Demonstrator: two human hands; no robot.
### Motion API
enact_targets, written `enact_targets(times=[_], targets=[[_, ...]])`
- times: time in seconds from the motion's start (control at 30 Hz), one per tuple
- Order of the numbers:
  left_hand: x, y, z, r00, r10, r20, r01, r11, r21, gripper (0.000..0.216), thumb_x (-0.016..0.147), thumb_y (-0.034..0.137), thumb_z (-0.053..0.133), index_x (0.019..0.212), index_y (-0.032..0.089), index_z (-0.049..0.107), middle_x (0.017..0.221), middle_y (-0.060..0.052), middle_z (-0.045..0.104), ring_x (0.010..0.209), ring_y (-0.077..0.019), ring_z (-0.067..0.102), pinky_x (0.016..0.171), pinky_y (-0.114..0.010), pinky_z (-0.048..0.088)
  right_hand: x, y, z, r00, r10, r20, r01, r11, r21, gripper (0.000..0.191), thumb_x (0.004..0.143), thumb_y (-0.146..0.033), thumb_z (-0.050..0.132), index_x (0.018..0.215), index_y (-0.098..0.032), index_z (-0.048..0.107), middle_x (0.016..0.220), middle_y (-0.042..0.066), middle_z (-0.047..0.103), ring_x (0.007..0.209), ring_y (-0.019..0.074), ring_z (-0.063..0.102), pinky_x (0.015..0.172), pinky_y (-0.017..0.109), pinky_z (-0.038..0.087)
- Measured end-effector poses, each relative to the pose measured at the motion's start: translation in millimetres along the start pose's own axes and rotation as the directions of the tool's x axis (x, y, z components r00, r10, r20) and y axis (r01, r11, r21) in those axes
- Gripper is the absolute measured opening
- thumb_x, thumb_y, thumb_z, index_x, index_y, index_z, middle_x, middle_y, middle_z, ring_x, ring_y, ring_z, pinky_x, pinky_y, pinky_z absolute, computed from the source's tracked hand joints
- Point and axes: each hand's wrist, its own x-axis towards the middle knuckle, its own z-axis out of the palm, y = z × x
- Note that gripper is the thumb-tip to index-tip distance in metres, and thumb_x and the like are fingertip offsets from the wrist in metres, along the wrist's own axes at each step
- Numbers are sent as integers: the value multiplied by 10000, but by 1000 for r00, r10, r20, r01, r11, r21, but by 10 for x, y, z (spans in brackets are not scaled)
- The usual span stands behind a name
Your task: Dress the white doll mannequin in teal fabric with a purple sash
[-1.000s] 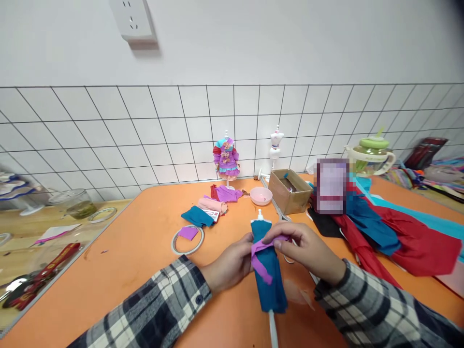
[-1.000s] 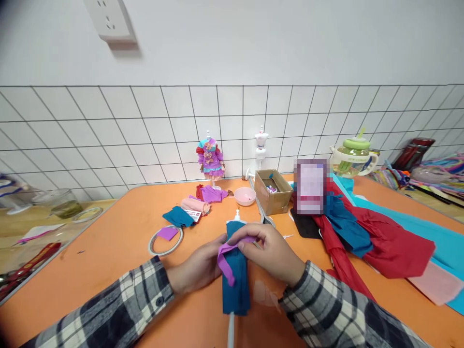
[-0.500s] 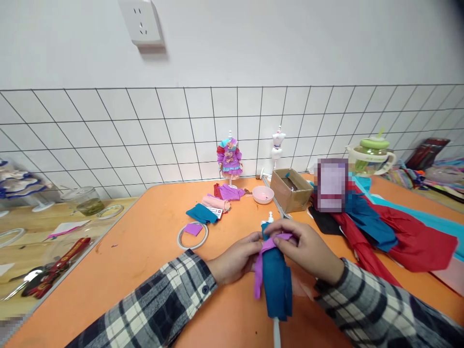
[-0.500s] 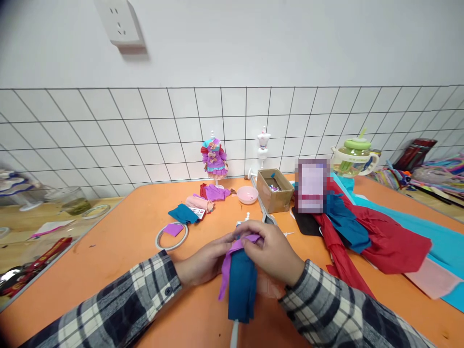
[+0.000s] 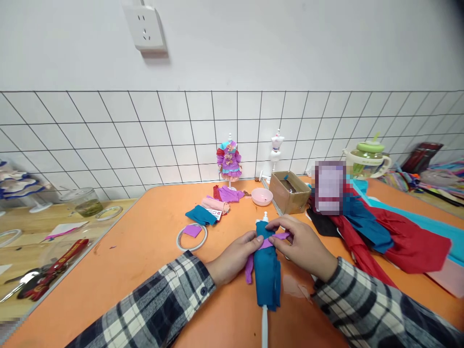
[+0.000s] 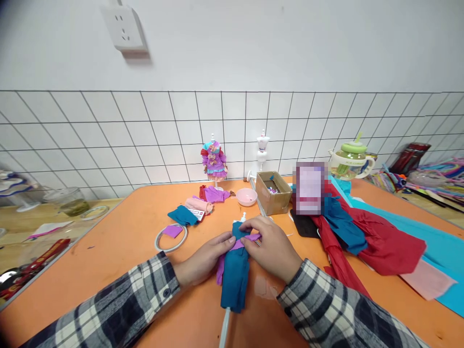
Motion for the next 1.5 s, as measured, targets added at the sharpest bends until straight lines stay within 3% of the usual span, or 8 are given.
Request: enact_targets(times=[0.17,0.3,0.43,0.57,0.77,0.93,1.13,1.5], targets=[[-57,87,41,996,-41,-80,57,977,207,477,874,618,518,1063,188,598,599,59,463,386,-72,382,329,-185,251,38,123,-177,983,123,137,-128,992,23,226,812,-383,658,944,-205,705,925,50,717,862,213,645,777,334,480],[-68,92,69,998,13,-63,0,980,201,462,870,605,533,1021,174,610,641,38,508,453,-84,468,398,-193,326,49,174,-295,914,223,338,-270,958,99,282,790,-433,671,893,-173,711,779,47,710,727,197,640,662,308,472],[-63,70,56,997,-49,-62,62,971,230,456,863,604,540,1036,187,602,625,54,473,403,-77,403,355,-196,272,45,198,-296,856,230,462,-373,895,245,280,779,-422,681,836,-148,684,667,30,673,622,162,609,578,273,445],[-52,48,51,1000,-6,-17,9,981,191,450,860,590,558,1038,181,615,673,20,562,485,-101,502,455,-211,382,53,267,-267,859,244,449,-425,829,362,299,759,-431,712,804,-138,677,648,8,631,560,109,533,515,229,397],[-68,71,97,1000,13,-12,-13,1000,-4,418,841,534,617,1020,157,632,904,-68,683,828,-196,660,736,-281,503,71,363,-200,863,343,371,-484,773,411,364,683,-469,772,804,-134,694,629,-6,610,515,99,530,508,232,431],[-69,67,78,1000,-16,8,17,988,-150,407,806,489,668,1008,139,623,897,-110,712,819,-238,686,727,-323,518,75,357,-113,850,402,341,-525,706,475,402,616,-472,821,778,-133,679,555,-24,583,470,95,526,465,221,416],[-66,92,47,995,-13,102,37,970,-242,384,754,439,748,958,127,657,789,-53,658,645,-137,606,587,-223,445,78,355,-122,893,372,254,-445,645,622,422,551,-437,871,787,-133,697,664,-7,637,533,92,574,500,216,497],[-105,97,97,998,16,55,3,942,-336,252,792,336,730,933,130,696,774,-54,656,688,-151,625,634,-234,480,83,562,-100,835,406,372,-468,168,868,322,615,-234,874,867,-145,695,697,-7,624,565,86,585,445,178,547]])
